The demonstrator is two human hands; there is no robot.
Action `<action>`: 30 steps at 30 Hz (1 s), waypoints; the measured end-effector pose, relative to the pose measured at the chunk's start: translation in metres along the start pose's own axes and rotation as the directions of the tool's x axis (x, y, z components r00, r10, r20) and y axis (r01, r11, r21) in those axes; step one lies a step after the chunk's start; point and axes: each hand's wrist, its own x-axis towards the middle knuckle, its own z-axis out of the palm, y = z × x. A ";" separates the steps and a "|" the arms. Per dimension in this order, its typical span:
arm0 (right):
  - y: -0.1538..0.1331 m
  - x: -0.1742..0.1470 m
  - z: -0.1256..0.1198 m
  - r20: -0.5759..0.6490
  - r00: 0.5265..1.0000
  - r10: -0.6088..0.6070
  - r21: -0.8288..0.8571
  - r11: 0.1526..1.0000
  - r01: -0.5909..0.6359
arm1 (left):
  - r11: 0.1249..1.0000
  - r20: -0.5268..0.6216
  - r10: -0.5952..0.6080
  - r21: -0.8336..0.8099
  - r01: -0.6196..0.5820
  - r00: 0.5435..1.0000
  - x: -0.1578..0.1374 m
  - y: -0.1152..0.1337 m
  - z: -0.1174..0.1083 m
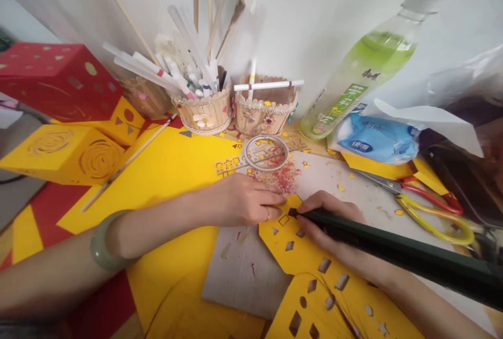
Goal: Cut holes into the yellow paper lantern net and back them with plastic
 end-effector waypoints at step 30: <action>0.003 -0.001 0.003 -0.010 0.998 -0.056 -0.047 0.997 0.056 | 0.998 -0.004 0.046 0.049 -0.046 0.999 0.002 0.001 -0.002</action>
